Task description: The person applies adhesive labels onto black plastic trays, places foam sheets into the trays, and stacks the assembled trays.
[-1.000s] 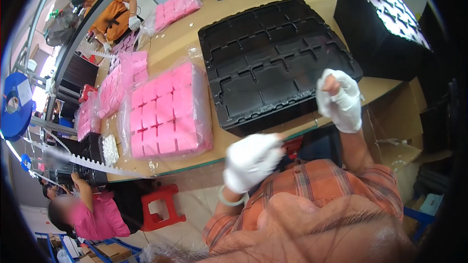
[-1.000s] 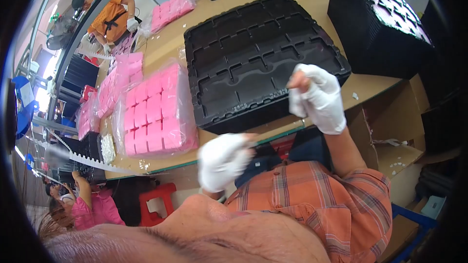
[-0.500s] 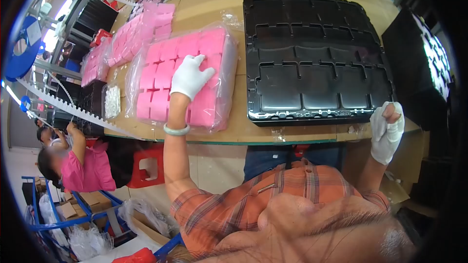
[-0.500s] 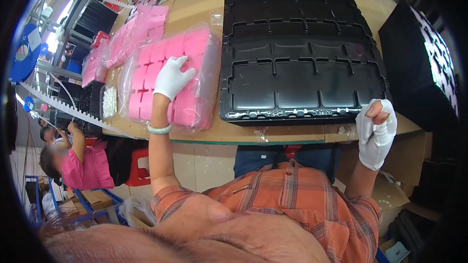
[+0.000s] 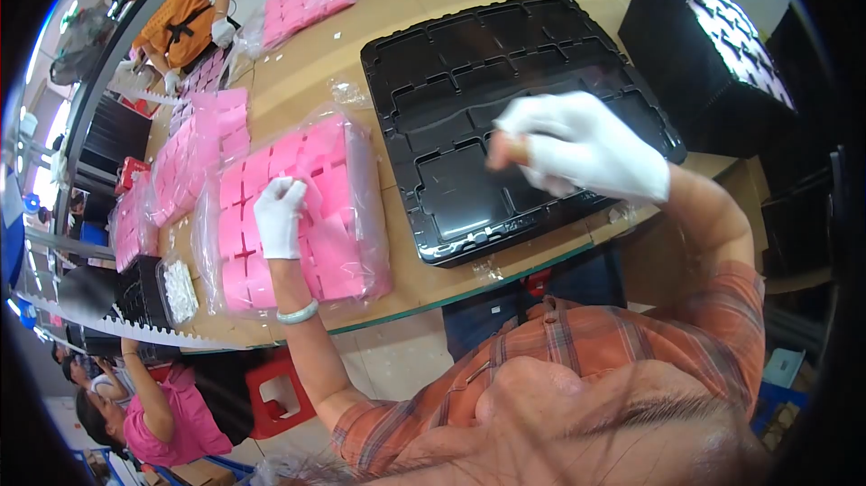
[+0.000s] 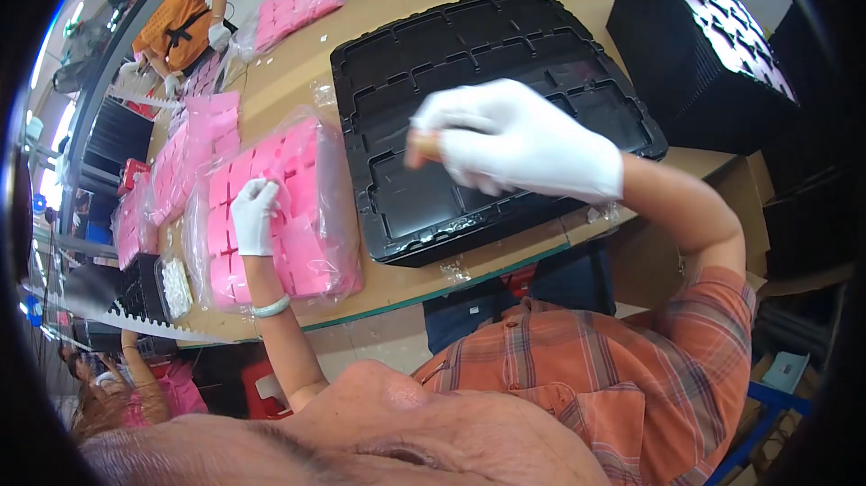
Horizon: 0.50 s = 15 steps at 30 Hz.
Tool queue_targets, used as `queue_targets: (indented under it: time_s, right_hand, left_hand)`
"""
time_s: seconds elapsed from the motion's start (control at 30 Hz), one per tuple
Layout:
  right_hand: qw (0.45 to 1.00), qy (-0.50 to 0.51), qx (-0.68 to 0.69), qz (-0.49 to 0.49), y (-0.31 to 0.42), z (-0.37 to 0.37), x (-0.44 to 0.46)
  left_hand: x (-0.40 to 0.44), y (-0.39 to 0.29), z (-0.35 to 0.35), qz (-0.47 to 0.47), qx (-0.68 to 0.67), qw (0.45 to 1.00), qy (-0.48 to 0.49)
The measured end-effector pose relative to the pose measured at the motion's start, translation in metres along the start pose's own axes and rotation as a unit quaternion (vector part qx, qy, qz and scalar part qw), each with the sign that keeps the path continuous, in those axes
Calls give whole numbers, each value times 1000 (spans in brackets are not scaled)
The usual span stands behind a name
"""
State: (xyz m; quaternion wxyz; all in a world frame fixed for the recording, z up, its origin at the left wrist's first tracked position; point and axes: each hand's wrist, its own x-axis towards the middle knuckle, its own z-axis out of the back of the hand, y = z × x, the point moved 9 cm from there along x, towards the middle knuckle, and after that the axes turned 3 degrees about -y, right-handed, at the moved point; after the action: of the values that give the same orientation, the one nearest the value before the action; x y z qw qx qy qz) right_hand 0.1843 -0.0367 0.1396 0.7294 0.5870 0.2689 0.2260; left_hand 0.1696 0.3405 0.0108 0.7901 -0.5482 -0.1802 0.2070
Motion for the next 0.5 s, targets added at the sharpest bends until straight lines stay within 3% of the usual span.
queue_targets:
  time_s: [0.2,0.27,0.47,0.5]
  right_hand:
    - [988,143,15,49,-11,-97,133]
    - [982,187,-1,-11,-31,-127,173]
    - [979,149,74,-118,-43,-159,217]
    - [990,54,95,-93,-45,-155,227]
  left_hand:
    - [-3,-33,30,-63,-118,990,-50]
    - [-7,-40,29,-72,-130,988,-37]
    - [-21,-57,-7,-89,-98,991,35]
    - [-26,-60,-14,-82,-79,992,56]
